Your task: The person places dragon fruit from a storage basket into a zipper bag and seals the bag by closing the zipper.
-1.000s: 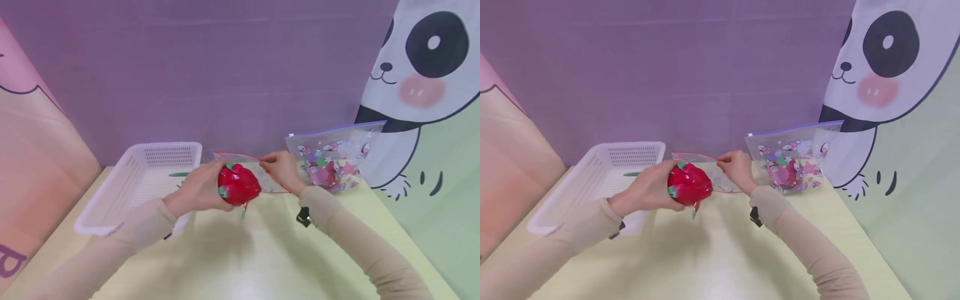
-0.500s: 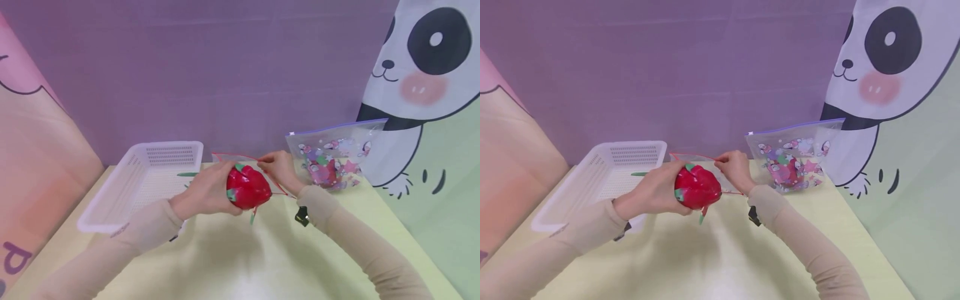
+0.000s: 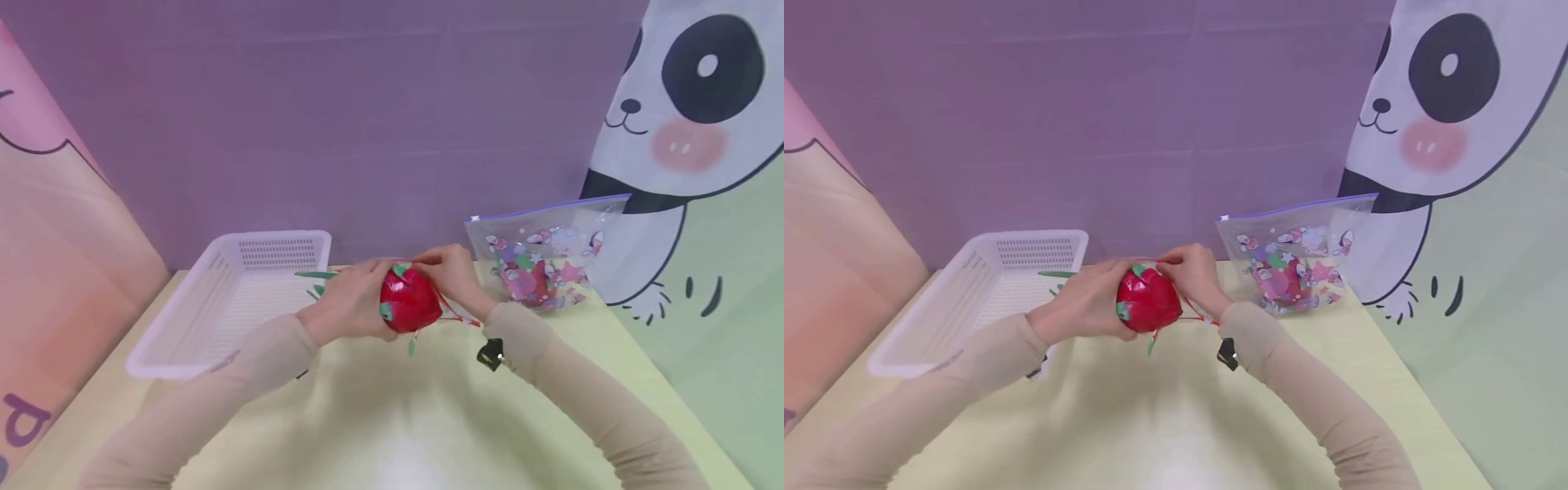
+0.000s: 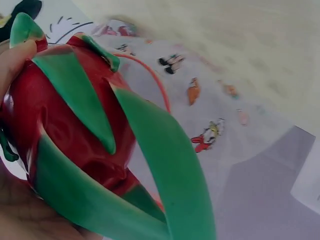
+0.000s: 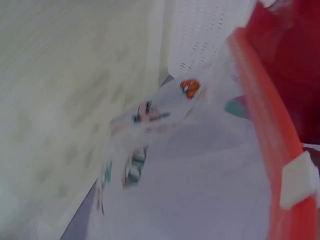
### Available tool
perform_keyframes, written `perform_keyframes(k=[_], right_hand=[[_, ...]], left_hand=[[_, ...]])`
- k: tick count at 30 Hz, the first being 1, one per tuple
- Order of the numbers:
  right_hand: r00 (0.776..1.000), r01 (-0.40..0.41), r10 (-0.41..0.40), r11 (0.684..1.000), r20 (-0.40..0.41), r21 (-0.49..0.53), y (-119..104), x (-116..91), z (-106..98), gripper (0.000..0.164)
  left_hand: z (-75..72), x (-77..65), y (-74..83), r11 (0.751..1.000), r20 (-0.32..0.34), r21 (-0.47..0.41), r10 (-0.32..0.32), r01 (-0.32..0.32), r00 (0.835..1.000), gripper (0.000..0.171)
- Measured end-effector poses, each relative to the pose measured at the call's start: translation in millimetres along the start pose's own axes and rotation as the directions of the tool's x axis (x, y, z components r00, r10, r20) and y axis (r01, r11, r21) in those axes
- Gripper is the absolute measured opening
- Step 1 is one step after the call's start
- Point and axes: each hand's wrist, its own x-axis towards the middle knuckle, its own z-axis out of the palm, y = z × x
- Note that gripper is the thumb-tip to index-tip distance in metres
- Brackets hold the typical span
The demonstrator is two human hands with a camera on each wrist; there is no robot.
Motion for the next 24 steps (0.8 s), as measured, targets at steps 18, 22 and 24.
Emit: perform_keyframes(k=[18,22,24], right_hand=[[0.987,-0.157,0.159,0.95,0.014,0.27,-6.4,1.1,-3.2,0.022],[0.971,-0.234,0.232,0.894,0.054,0.382,-9.4,2.1,1.2,0.024],[0.965,-0.257,0.252,0.881,0.065,0.396,-10.5,2.5,2.0,0.024]], left_hand=[[19.3,18.3,-22.4,0.965,-0.272,0.134,-0.185,0.227,0.944,0.088],[22.2,21.5,-27.3,0.953,-0.288,0.144,-0.217,0.266,0.933,0.09],[24.3,22.9,-28.0,0.952,-0.277,0.173,-0.198,0.252,0.94,0.092]])
